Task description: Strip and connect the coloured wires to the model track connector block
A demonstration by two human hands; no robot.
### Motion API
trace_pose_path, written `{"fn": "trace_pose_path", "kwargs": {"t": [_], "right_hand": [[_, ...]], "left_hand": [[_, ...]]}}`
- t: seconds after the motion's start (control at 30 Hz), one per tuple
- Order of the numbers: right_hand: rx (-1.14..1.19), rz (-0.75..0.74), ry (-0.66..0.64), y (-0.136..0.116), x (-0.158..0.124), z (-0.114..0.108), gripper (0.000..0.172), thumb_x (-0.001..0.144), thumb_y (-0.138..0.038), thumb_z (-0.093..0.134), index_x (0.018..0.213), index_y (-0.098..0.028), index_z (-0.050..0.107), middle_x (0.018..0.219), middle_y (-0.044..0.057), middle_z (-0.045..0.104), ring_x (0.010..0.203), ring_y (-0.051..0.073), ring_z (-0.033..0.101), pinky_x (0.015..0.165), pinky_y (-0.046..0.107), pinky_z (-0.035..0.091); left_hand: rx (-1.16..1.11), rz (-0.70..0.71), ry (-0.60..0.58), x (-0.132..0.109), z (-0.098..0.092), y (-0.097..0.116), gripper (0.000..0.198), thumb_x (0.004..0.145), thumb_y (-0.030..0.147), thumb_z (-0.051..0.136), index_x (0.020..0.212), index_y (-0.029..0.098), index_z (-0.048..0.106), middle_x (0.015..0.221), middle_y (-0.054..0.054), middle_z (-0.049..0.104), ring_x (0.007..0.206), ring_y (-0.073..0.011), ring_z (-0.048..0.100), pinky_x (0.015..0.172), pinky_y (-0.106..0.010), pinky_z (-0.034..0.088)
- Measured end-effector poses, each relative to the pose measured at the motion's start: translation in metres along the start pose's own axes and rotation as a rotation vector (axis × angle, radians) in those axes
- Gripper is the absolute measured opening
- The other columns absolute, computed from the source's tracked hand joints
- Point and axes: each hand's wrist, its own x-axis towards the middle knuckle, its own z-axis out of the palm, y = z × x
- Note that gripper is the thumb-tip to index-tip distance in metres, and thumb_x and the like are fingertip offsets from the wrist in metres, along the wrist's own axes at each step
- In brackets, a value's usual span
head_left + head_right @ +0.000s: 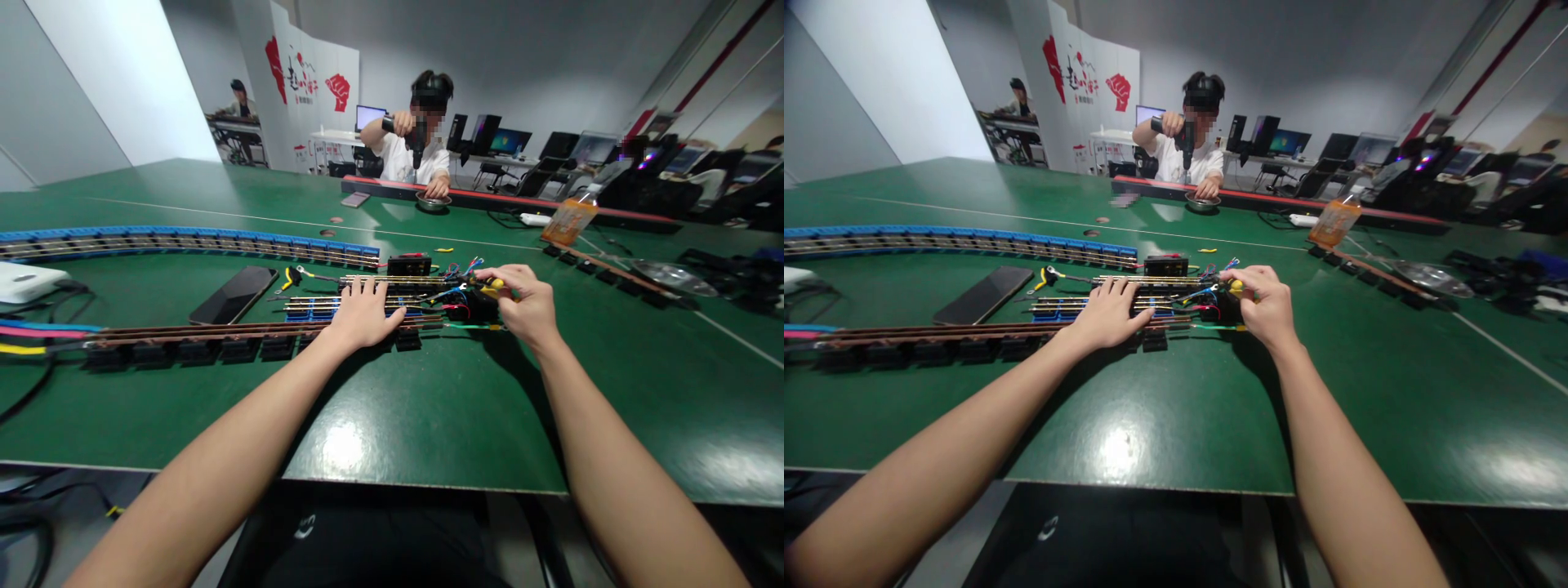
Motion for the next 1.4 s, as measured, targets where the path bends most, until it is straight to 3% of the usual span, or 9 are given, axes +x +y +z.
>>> {"fn": "trace_pose_path", "kwargs": {"t": [0.33,0.7,0.83,0.97,1.2,1.3,1.4], "right_hand": [[0.068,-0.025,-0.074,-0.003,0.002,0.001,0.052,0.061,-0.004,0.044,0.090,-0.028,0.078,0.093,-0.001,0.079,0.094,0.021,0.071,0.089,0.043,0.057],[0.029,-0.135,-0.158,-0.013,-0.002,0.011,0.055,0.064,0.002,0.042,0.102,-0.027,0.070,0.110,0.002,0.075,0.106,0.022,0.067,0.098,0.045,0.052],[-0.002,-0.177,-0.155,-0.015,-0.003,0.013,0.056,0.066,0.003,0.042,0.105,-0.027,0.069,0.110,0.001,0.075,0.106,0.022,0.066,0.097,0.044,0.052],[-0.065,-0.184,-0.105,-0.017,-0.004,0.016,0.046,0.073,0.000,0.046,0.105,-0.026,0.066,0.108,0.003,0.074,0.103,0.023,0.066,0.094,0.042,0.052],[-0.171,-0.107,0.085,-0.019,-0.005,0.019,0.020,0.084,-0.020,0.055,0.103,-0.022,0.062,0.101,0.007,0.071,0.093,0.025,0.064,0.085,0.040,0.052],[-0.209,-0.012,0.144,-0.020,-0.005,0.017,0.019,0.085,-0.026,0.057,0.103,-0.021,0.062,0.097,0.006,0.070,0.073,0.019,0.061,0.073,0.035,0.051],[-0.213,0.097,0.179,-0.021,-0.005,0.015,0.019,0.083,-0.027,0.059,0.101,-0.021,0.062,0.089,0.002,0.070,0.052,0.012,0.049,0.058,0.029,0.047]], "left_hand": [[0.006,-0.006,-0.012,0.000,-0.001,0.000,0.065,0.096,0.060,0.036,0.140,0.013,0.048,0.143,-0.018,0.051,0.134,-0.0367,0.044,0.107,-0.049,0.040],[0.003,0.001,-0.009,0.000,-0.001,0.000,0.065,0.097,0.059,0.037,0.140,0.012,0.048,0.143,-0.019,0.051,0.135,-0.0362,0.043,0.107,-0.050,0.040],[0.007,-0.003,-0.014,0.000,-0.002,0.000,0.065,0.097,0.059,0.036,0.141,0.013,0.047,0.145,-0.018,0.050,0.135,-0.0358,0.043,0.108,-0.049,0.040],[0.012,-0.002,-0.012,0.000,-0.002,0.000,0.065,0.097,0.059,0.037,0.142,0.012,0.047,0.144,-0.018,0.050,0.135,-0.0360,0.043,0.108,-0.049,0.040],[0.039,0.004,-0.011,0.001,0.000,0.000,0.067,0.097,0.060,0.036,0.142,0.012,0.047,0.144,-0.018,0.051,0.134,-0.0363,0.044,0.108,-0.048,0.040],[0.042,0.007,-0.003,0.001,0.002,-0.001,0.068,0.097,0.060,0.036,0.144,0.011,0.046,0.144,-0.019,0.051,0.135,-0.0368,0.043,0.109,-0.049,0.039],[0.045,0.009,0.005,0.001,0.003,-0.002,0.071,0.097,0.060,0.035,0.145,0.008,0.045,0.145,-0.020,0.050,0.136,-0.0382,0.043,0.111,-0.050,0.036]]}}
